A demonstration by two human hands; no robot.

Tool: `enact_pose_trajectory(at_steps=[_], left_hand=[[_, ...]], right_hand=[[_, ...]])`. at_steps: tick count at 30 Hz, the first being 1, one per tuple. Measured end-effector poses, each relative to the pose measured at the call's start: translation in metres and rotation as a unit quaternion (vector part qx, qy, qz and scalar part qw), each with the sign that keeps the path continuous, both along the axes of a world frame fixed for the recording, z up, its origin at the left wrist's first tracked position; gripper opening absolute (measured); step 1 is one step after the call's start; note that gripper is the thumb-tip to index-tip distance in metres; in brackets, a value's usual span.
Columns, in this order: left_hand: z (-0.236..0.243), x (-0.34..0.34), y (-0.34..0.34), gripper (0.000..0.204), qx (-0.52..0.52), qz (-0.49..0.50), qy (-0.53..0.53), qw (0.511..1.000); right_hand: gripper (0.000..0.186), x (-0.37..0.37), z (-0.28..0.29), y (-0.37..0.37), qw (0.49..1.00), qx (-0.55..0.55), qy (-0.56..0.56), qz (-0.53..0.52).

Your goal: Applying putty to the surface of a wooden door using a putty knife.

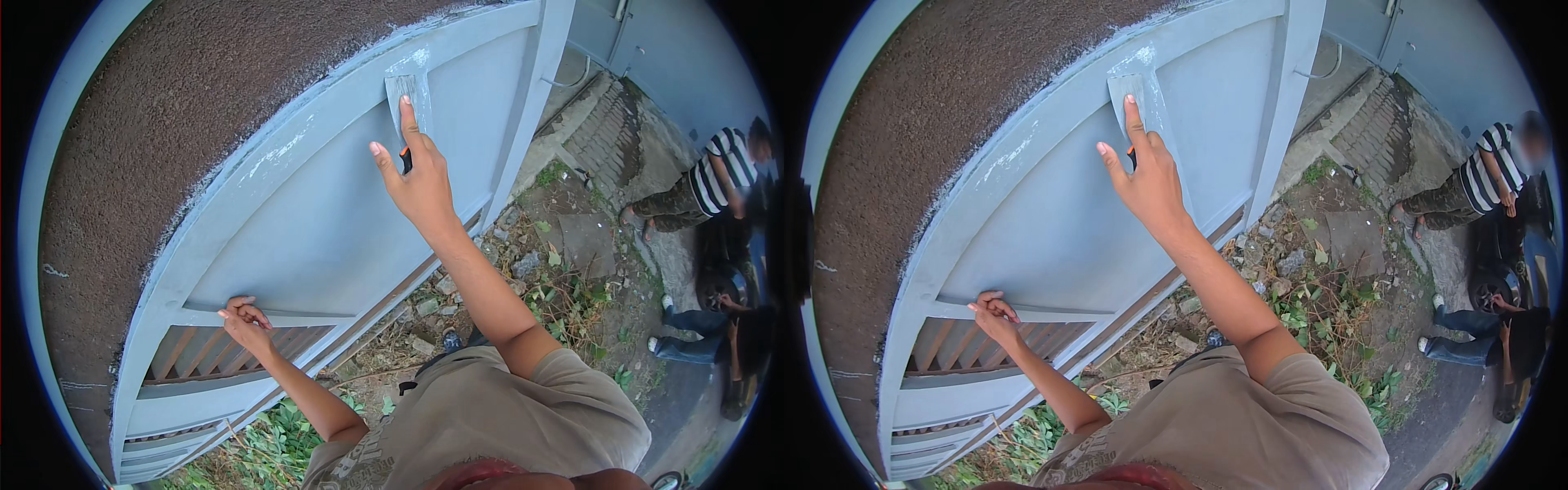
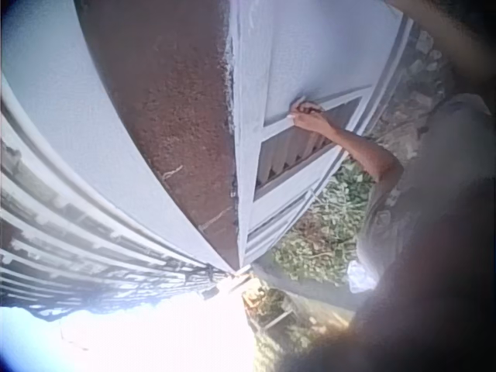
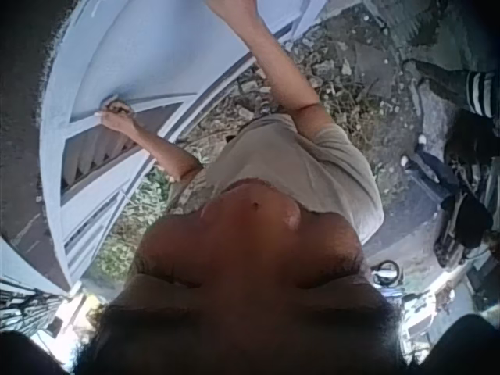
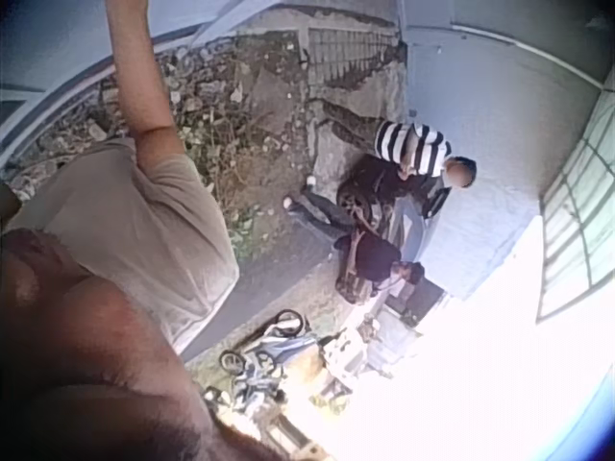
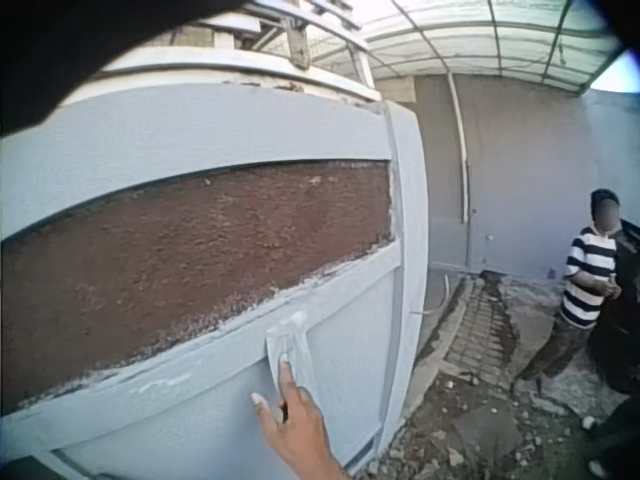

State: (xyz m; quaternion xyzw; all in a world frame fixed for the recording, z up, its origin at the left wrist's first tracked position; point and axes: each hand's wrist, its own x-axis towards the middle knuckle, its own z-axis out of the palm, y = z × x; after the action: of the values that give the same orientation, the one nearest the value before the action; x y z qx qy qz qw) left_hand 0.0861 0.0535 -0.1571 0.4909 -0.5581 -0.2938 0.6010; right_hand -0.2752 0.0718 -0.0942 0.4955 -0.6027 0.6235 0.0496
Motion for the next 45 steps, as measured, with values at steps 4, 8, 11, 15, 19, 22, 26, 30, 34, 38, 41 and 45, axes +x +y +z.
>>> enact_pose_trajectory(at_steps=[4, 8, 11, 15, 19, 22, 26, 30, 34, 38, 41, 45], left_hand=[[-0.002, 0.0, 0.0, 0.071, -0.004, 0.001, 0.001, 1.0], [-0.005, 0.0, -0.002, 0.07, -0.006, 0.012, 0.004, 1.0], [-0.002, -0.001, -0.004, 0.07, -0.013, 0.01, 0.009, 1.0], [-0.006, -0.003, -0.004, 0.071, -0.01, 0.018, 0.002, 1.0], [-0.004, -0.003, -0.006, 0.071, -0.014, 0.035, 0.0, 0.999], [-0.003, -0.006, -0.004, 0.071, 0.005, 0.018, -0.012, 1.0], [0.0, -0.004, -0.001, 0.072, -0.01, 0.024, -0.035, 0.999], [0.003, -0.007, 0.0, 0.072, -0.005, 0.038, -0.034, 0.999], [0.001, -0.006, -0.004, 0.072, 0.002, 0.029, -0.039, 0.999], [0.002, -0.009, -0.004, 0.073, -0.012, 0.037, -0.033, 0.999], [0.002, -0.011, -0.003, 0.073, -0.009, 0.04, -0.033, 0.999], [-0.001, -0.006, -0.003, 0.073, 0.0, 0.037, -0.042, 0.998]], right_hand=[[0.072, 0.005, 0.001, 0.003, 0.999, 0.031, -0.007, 0.013], [0.076, 0.023, 0.015, -0.003, 0.995, 0.067, -0.066, 0.011], [0.08, 0.022, 0.016, -0.001, 0.995, 0.061, -0.079, 0.028], [0.083, 0.031, 0.012, 0.001, 0.995, 0.055, -0.071, 0.034], [0.083, 0.034, 0.021, -0.01, 0.994, 0.069, -0.086, 0.008], [0.083, 0.036, 0.02, -0.008, 0.995, 0.046, -0.093, -0.001], [0.083, 0.039, 0.021, -0.002, 0.994, 0.068, -0.09, 0.009], [0.081, 0.022, 0.034, -0.012, 0.992, 0.054, -0.106, -0.035], [0.08, 0.024, 0.039, -0.011, 0.992, 0.05, -0.113, -0.033], [0.078, 0.032, 0.026, -0.008, 0.993, 0.065, -0.103, -0.009], [0.077, 0.011, 0.039, -0.017, 0.992, 0.029, -0.112, -0.039], [0.077, 0.021, 0.021, -0.009, 0.993, 0.051, -0.109, -0.01]])
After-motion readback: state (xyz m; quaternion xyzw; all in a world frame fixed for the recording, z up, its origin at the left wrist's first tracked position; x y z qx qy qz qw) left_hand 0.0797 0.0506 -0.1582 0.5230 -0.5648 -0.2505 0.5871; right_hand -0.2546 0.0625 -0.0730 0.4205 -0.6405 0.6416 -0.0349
